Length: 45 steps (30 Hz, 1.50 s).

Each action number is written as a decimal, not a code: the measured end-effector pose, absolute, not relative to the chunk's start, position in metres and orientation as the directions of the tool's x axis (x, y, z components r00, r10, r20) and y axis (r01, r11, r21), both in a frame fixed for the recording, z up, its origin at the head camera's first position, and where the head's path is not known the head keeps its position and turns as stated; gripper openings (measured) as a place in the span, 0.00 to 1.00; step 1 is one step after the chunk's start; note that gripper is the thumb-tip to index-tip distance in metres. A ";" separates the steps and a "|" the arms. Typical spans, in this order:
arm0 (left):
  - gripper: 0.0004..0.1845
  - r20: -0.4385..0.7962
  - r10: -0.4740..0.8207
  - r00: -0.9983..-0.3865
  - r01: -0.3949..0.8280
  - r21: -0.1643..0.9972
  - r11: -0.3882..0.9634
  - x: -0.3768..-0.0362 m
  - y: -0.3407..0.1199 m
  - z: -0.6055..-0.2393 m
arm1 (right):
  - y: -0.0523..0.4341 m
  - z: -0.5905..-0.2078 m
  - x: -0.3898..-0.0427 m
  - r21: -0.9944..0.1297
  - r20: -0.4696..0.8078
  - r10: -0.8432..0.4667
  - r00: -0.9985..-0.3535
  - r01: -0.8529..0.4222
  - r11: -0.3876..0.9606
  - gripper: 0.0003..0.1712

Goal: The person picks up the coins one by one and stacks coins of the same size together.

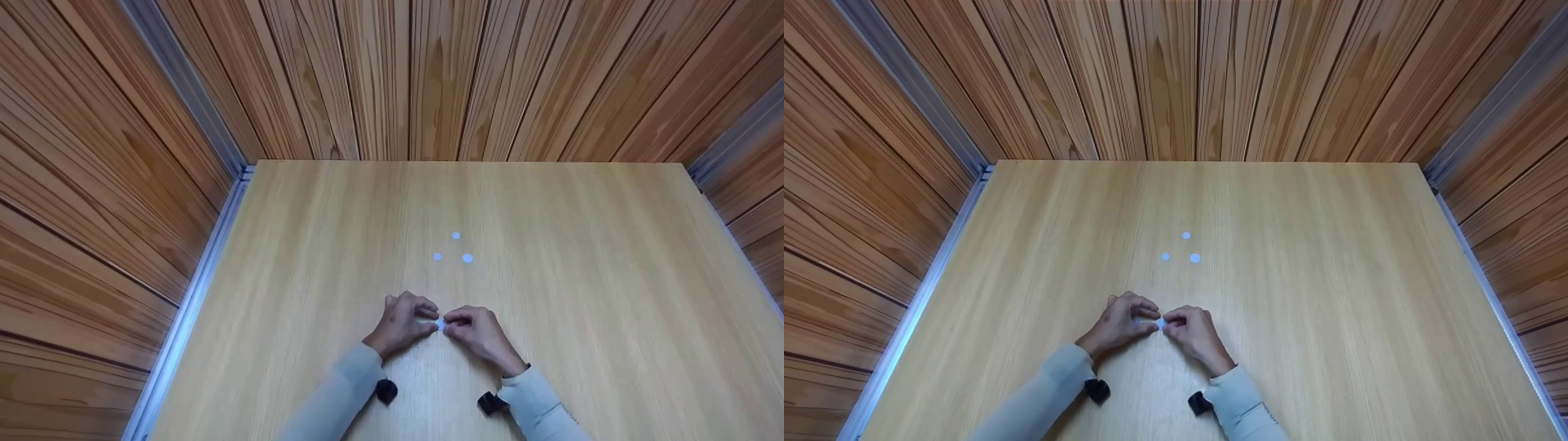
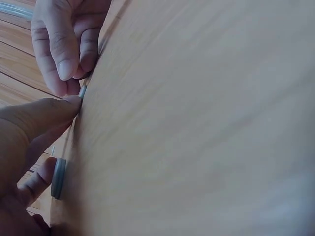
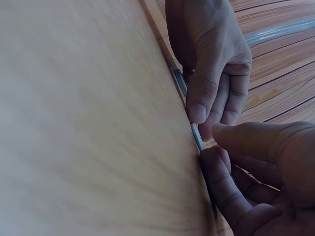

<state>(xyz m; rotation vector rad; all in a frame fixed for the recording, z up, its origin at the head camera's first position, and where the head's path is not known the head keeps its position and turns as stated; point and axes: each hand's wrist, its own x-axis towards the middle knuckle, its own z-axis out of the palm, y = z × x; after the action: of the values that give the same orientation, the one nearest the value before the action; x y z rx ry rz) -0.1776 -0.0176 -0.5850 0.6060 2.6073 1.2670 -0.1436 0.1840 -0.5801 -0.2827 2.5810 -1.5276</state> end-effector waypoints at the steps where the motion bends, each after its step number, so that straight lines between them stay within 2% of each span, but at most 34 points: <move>1: 0.10 0.016 0.437 -0.899 0.283 0.782 0.555 -0.177 -0.018 -0.585 | 0.184 -0.580 -0.143 -0.878 -0.024 -0.224 -0.974 -0.087 0.470 0.07; 14: 0.10 -0.012 0.428 -0.904 0.260 0.778 0.571 -0.179 -0.017 -0.580 | 0.181 -0.579 -0.146 -0.882 0.002 -0.229 -0.974 -0.109 0.459 0.07; 33: 0.11 0.008 0.440 -0.898 0.274 0.793 0.544 -0.179 -0.015 -0.584 | 0.188 -0.578 -0.150 -0.882 -0.036 -0.232 -0.972 -0.078 0.465 0.09; 45: 0.11 -0.056 0.423 -0.905 0.212 0.801 0.559 -0.181 -0.015 -0.583 | 0.206 -0.574 -0.166 -0.878 -0.055 -0.147 -0.988 -0.022 0.478 0.09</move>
<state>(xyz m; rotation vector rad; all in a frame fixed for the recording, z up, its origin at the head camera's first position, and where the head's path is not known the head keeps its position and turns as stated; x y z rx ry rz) -0.1809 -0.0152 -0.5834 0.5299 2.5534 1.2636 -0.1660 0.2058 -0.5740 -0.1488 2.5936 -1.5384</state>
